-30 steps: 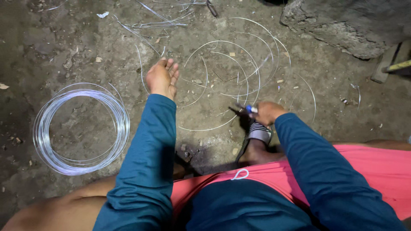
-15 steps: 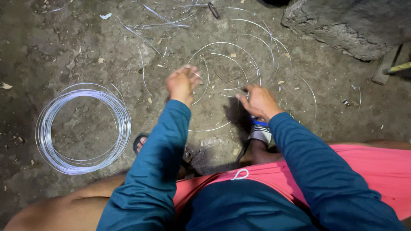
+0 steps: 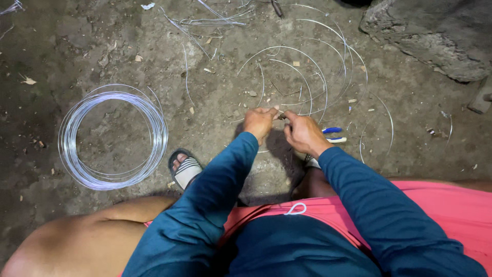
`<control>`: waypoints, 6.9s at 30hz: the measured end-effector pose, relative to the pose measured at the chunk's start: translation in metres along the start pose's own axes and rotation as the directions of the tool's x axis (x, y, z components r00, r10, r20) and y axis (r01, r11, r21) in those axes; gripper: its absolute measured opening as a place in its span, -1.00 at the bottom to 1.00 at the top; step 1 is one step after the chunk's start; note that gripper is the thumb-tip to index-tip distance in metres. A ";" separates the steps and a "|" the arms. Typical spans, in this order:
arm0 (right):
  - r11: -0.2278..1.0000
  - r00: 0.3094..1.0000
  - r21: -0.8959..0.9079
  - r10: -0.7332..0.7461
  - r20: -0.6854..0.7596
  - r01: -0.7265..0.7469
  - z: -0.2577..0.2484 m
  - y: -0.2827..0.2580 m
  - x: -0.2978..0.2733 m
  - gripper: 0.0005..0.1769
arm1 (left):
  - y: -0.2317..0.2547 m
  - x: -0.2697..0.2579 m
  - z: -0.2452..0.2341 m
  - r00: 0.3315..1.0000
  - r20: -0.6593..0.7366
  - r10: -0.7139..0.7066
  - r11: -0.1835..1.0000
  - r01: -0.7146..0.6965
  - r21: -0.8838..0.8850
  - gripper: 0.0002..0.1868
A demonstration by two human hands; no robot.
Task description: The person sits on the floor and repeatedly cuts lengths of thin metal wire using pliers. They pull wire from a coil, measure by hand, cut, and place the pieces on the ground.
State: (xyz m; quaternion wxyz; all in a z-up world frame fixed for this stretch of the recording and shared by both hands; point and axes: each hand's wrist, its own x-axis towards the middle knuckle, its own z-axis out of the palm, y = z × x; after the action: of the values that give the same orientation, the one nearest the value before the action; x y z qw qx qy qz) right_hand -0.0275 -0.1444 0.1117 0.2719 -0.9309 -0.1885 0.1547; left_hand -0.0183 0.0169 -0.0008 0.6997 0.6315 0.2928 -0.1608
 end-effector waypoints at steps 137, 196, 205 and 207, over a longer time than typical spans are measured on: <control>0.974 0.847 0.225 0.146 -0.512 -0.032 -0.147 -0.074 -0.004 -0.60 | 0.247 -0.107 -0.003 0.761 -0.110 0.640 0.714 -0.641 -0.280 -0.68; 0.821 0.760 0.493 0.117 -0.639 0.287 -0.166 -0.101 -0.014 -0.76 | 0.224 -0.147 0.022 0.733 0.348 0.584 0.803 -0.584 -0.117 -0.77; 0.599 0.932 0.759 0.059 -0.359 0.254 -0.128 -0.077 -0.009 -0.68 | 0.220 -0.129 0.023 0.792 0.198 0.578 0.778 -0.460 -0.429 -0.77; 0.583 0.966 0.782 -0.012 -0.260 0.218 -0.111 -0.082 -0.010 -0.70 | 0.221 -0.125 0.017 0.835 0.131 0.535 0.757 -0.405 -0.513 -0.78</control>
State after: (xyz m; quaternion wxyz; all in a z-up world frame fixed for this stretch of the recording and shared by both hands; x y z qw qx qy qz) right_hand -0.0148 -0.1344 0.2496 0.6920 -0.7040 -0.1262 0.0979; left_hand 0.0198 0.0154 0.2504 0.8807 0.4704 0.0549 0.0124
